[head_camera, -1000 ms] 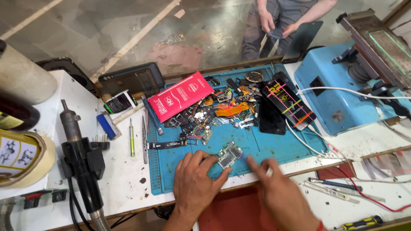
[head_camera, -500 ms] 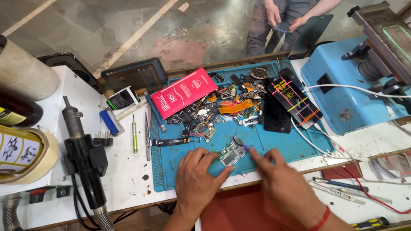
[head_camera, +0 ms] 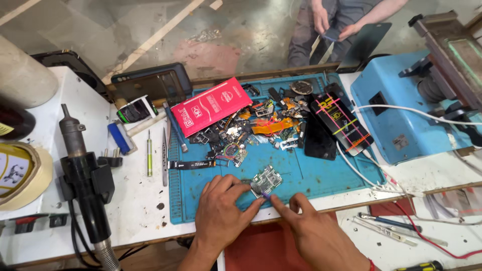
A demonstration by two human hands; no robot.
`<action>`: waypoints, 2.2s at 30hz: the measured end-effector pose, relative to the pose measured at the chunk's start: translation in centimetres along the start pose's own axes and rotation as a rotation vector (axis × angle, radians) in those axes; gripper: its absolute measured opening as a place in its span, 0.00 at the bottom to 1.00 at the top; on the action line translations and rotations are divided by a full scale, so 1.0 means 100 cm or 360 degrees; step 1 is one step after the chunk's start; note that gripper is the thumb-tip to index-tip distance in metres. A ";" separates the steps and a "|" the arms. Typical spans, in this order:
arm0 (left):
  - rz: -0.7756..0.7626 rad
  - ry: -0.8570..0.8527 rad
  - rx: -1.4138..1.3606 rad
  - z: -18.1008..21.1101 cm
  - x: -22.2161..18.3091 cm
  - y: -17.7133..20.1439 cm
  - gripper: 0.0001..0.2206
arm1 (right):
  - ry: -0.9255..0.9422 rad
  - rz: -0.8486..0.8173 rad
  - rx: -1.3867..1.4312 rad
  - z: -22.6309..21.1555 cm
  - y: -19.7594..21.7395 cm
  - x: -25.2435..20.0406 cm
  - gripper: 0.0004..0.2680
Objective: The person brushes a circuit board with a small tool and then applies heat to the board using a heat gun while holding the component in place.
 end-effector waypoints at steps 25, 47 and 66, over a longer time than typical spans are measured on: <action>-0.0002 -0.0011 0.0050 -0.002 -0.004 0.000 0.14 | 0.0046 0.0125 -0.0145 0.010 0.012 -0.005 0.26; 0.0097 0.0040 -0.0036 0.000 -0.006 0.002 0.23 | 0.0180 -0.0027 -0.0338 -0.003 0.017 0.005 0.24; 0.0088 -0.0073 0.0054 -0.001 -0.010 -0.001 0.15 | 0.0249 0.0141 -0.0048 0.011 0.012 -0.001 0.23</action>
Point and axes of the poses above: each hand's wrist, its own x-axis towards the middle knuckle, its own y-axis out of the back of the hand, z = x × y, the point moved 4 cm from there along x, towards the middle knuckle, and after that the axes turned 13 degrees about -x, right-handed, at the moved point
